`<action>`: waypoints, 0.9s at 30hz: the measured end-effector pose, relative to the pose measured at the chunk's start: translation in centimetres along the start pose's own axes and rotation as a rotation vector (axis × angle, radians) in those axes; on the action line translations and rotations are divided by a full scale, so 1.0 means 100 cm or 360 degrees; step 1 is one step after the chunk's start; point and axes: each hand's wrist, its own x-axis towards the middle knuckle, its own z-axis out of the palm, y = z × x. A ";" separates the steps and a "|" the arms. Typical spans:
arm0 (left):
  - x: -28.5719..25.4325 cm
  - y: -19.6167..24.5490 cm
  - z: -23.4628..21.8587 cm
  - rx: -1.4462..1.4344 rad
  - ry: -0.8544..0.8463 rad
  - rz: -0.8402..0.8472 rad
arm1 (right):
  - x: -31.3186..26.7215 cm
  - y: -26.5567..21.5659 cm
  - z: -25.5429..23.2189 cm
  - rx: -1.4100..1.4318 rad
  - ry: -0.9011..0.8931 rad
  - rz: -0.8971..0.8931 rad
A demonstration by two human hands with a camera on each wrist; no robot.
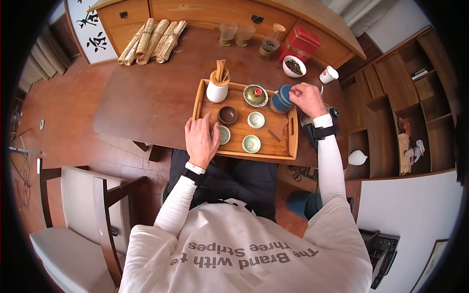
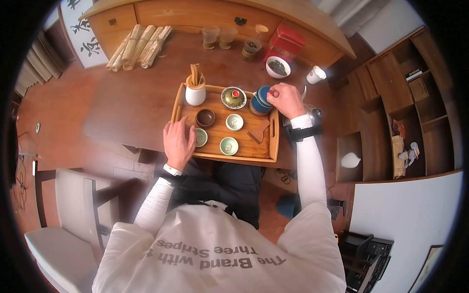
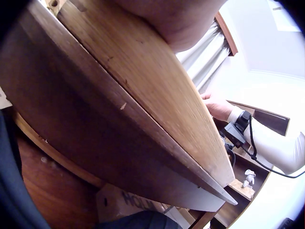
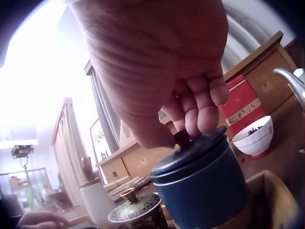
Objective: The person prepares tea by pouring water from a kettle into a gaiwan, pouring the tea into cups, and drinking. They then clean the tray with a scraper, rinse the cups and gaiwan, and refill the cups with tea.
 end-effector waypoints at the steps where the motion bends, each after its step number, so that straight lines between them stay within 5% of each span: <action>1: 0.000 0.000 -0.001 -0.0008 -0.0013 -0.0003 | -0.001 0.000 0.000 0.0039 -0.0006 0.0004; 6: 0.000 0.000 0.002 -0.0011 0.0060 0.0054 | -0.014 -0.009 -0.008 0.0154 0.0032 0.0017; 12: -0.001 -0.001 0.000 -0.0032 -0.0043 0.0024 | -0.084 -0.033 0.015 0.0447 0.0519 0.0112; 18: 0.003 0.005 -0.005 0.0012 -0.0075 0.0121 | -0.125 -0.039 0.044 0.0386 0.0099 0.0180; 24: -0.008 0.014 -0.005 0.0032 -0.0113 0.0221 | -0.105 -0.002 0.062 -0.0005 -0.0152 -0.0350; 27: -0.014 0.023 -0.008 -0.0144 -0.0236 0.0077 | -0.097 0.002 0.061 -0.0109 -0.0242 -0.0342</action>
